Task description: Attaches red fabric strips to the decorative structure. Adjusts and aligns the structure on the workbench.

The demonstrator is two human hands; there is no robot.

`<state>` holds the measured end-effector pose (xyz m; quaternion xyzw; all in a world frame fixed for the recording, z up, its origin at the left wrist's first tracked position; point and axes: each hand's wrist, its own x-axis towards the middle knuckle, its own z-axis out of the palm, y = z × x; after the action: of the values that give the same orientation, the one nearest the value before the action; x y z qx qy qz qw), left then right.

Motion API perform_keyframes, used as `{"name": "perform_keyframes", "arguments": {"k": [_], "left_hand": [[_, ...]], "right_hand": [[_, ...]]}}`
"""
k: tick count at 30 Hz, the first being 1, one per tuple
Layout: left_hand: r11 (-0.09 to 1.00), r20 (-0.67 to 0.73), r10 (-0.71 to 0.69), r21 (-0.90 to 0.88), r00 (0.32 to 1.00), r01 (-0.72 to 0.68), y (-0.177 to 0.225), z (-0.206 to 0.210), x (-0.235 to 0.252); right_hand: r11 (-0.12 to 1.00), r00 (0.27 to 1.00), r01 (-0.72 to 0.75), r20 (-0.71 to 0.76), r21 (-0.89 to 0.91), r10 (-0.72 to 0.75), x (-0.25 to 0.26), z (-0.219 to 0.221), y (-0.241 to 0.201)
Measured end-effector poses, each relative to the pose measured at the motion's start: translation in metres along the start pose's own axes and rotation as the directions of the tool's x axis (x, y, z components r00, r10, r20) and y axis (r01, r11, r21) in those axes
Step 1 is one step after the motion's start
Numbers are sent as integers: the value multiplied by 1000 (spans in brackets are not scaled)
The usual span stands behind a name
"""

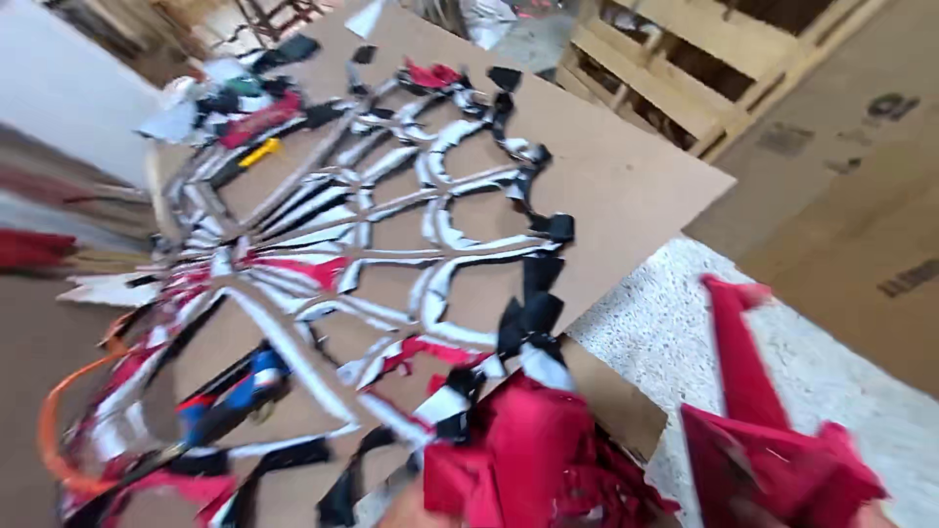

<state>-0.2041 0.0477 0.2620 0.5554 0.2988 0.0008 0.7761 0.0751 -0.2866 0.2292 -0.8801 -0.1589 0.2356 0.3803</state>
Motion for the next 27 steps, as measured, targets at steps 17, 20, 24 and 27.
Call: {"name": "perform_keyframes", "arguments": {"k": [17,20,24,27], "left_hand": [[967,-362,-47,-252,931,-49,37,-213,-130],[927,-260,-19,-366,965,-80,23,-234,-182],[827,-61,131,-543,989,-143,14,-269,-217],[806,42,187,-578,981,-129,15,-300,-227]], "right_hand": [[974,976,69,189,215,-111,1,264,-228],[927,991,57,90,370,-97,-76,262,-194],[883,999,-38,40,467,22,-195,267,-134],[840,978,-193,27,507,209,-293,286,-109]]}}
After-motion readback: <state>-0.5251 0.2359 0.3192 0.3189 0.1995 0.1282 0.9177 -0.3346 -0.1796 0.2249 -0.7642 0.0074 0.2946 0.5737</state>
